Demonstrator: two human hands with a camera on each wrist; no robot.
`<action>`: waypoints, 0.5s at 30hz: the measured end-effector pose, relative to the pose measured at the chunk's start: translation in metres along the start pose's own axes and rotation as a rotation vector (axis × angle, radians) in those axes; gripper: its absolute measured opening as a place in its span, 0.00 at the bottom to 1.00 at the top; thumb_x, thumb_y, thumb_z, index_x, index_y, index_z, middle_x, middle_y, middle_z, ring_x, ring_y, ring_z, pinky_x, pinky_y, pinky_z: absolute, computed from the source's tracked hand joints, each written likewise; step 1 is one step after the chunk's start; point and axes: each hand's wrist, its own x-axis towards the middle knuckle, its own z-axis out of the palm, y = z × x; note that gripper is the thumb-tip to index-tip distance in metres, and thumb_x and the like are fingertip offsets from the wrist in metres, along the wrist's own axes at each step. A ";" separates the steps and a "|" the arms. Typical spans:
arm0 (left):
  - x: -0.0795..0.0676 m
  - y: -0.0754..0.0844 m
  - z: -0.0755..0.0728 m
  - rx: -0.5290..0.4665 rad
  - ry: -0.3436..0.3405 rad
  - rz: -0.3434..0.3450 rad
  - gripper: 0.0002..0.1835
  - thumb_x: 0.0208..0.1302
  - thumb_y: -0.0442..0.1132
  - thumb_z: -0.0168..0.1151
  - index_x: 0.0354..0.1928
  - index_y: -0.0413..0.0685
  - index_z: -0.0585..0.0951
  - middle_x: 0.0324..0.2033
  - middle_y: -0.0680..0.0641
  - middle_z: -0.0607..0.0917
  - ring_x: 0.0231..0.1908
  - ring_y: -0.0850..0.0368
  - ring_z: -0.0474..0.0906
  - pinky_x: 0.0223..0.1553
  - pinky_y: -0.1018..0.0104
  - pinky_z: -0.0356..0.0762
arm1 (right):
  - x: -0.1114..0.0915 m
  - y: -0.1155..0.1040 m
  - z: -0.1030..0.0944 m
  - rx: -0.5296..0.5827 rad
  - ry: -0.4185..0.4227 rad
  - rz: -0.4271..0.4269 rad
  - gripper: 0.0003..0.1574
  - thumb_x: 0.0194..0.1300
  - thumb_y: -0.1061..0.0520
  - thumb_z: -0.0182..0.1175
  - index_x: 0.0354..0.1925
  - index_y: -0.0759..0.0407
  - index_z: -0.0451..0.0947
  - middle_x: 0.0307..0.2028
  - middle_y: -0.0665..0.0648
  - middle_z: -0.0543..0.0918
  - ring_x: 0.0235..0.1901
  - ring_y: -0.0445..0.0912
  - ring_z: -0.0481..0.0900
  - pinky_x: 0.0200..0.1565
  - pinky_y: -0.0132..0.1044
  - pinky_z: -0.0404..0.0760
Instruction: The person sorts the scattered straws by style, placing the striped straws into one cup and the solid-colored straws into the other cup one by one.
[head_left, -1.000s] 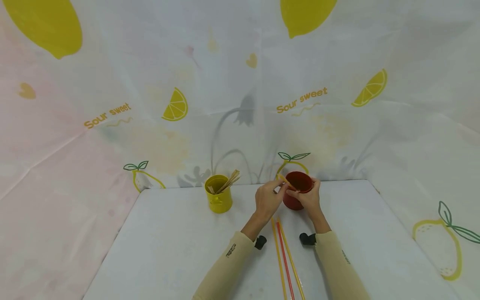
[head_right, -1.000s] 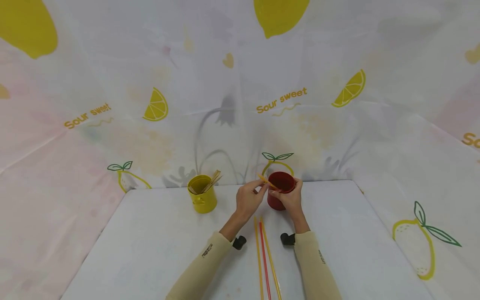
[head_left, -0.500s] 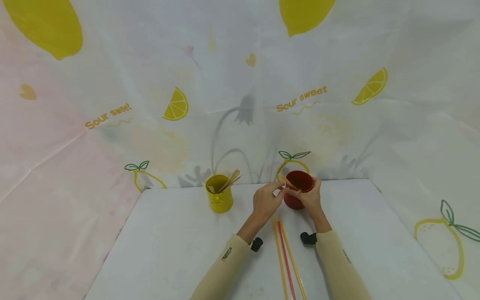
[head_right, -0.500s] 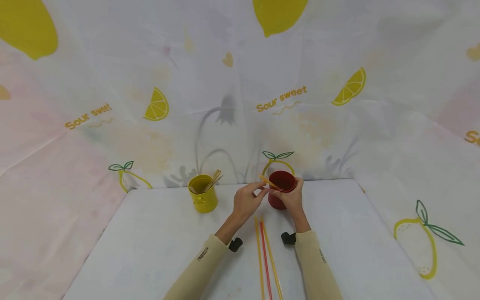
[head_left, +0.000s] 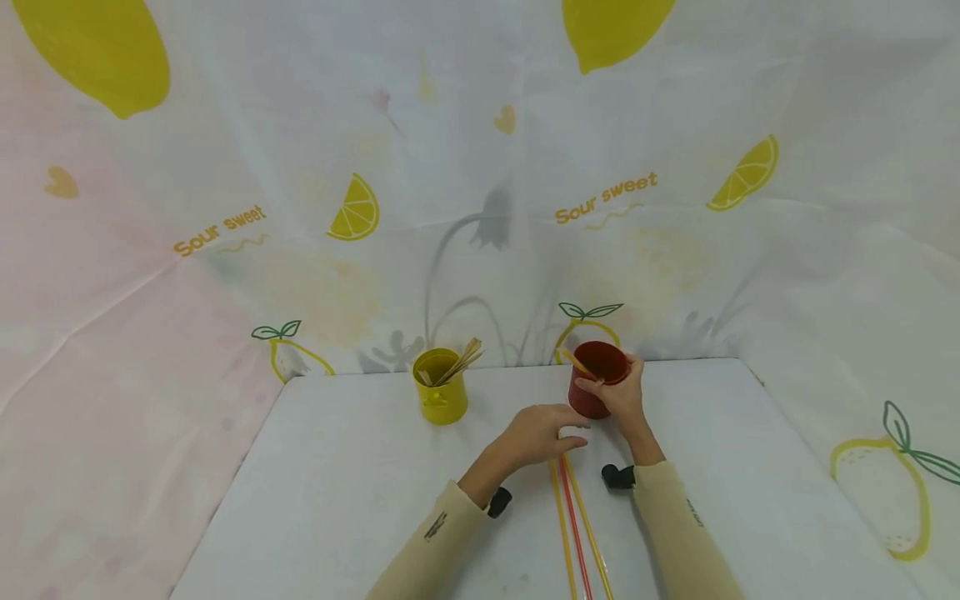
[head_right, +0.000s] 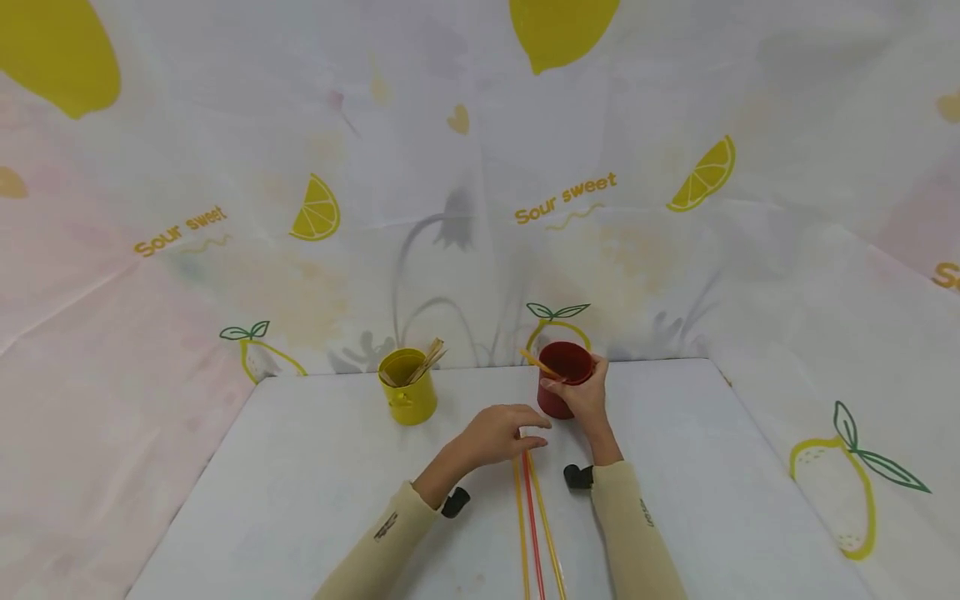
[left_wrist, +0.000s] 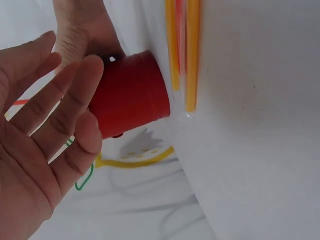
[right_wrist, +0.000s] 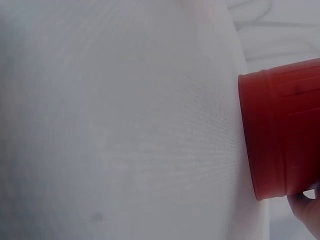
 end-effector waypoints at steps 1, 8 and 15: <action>-0.001 0.002 -0.001 -0.011 -0.039 0.009 0.15 0.66 0.49 0.66 0.52 0.54 0.86 0.47 0.58 0.86 0.49 0.66 0.80 0.49 0.75 0.75 | 0.000 -0.001 0.000 0.003 -0.002 0.008 0.58 0.50 0.67 0.75 0.67 0.65 0.47 0.64 0.63 0.65 0.60 0.48 0.64 0.61 0.43 0.65; -0.008 0.008 -0.003 -0.065 -0.200 0.069 0.12 0.65 0.46 0.67 0.48 0.54 0.88 0.41 0.59 0.87 0.42 0.66 0.81 0.43 0.79 0.73 | 0.004 0.009 0.000 0.008 0.020 -0.005 0.57 0.49 0.66 0.76 0.66 0.62 0.48 0.63 0.61 0.65 0.60 0.49 0.64 0.62 0.45 0.65; -0.018 0.009 0.002 -0.109 -0.328 0.052 0.12 0.65 0.44 0.68 0.50 0.55 0.87 0.44 0.61 0.86 0.45 0.69 0.79 0.47 0.77 0.73 | 0.004 0.009 0.000 0.005 0.025 0.001 0.58 0.48 0.65 0.77 0.65 0.63 0.49 0.63 0.62 0.65 0.60 0.50 0.65 0.62 0.46 0.65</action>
